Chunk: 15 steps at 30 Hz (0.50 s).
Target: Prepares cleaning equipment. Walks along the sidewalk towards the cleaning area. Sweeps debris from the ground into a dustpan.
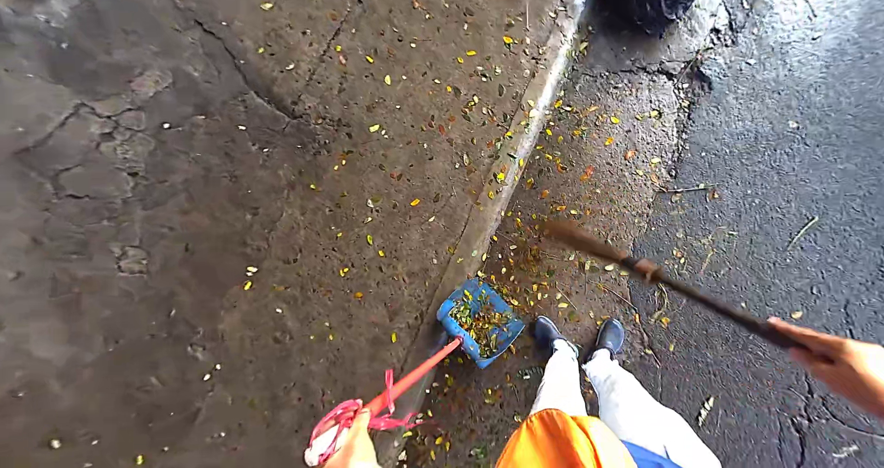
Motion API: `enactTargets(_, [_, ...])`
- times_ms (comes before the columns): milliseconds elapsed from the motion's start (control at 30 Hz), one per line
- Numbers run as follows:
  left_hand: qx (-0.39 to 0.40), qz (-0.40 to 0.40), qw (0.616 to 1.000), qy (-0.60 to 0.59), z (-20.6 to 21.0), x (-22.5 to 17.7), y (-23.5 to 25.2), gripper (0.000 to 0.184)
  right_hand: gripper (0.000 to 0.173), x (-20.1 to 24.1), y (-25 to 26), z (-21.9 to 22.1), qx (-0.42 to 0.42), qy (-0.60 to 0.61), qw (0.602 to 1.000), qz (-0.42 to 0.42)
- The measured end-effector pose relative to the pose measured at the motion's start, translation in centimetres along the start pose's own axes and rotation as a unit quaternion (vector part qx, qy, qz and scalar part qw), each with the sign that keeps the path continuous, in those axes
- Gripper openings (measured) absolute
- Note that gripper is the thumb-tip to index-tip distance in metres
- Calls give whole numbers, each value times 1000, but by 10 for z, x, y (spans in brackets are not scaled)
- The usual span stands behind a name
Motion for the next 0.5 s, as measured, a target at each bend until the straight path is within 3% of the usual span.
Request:
enactTargets(100, [4,11,1000,12,-1,11,6,50,46,11,56,15,-68,2,996,63])
enactTargets(200, [-6,-25,1000,4,5,2,-12,49,44,72,113,95,66,-43,996,30])
enactTargets(267, [-20,-19,1000,0,4,-5,-17,47,47,122,106,154,187,-82,978,-44])
enactTargets(333, [-16,-28,999,3,-5,-2,-16,45,49,143,83,183,254,-100,956,-111])
enactTargets(400, [3,-33,999,-1,-29,14,-2,46,48,129,62,166,256,-86,955,-125])
enactTargets(500, [1,-30,1000,-9,-74,30,13,43,44,74,32,83,155,-43,981,-110])
Point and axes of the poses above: each hand's wrist, its own y-axis towards the middle knuckle, its own z-axis out of the palm, x = y × z, the point moved 5 cm from there along y, towards the middle knuckle, and after that the axes turned 4 degrees about -z, right-handed, at the moved point
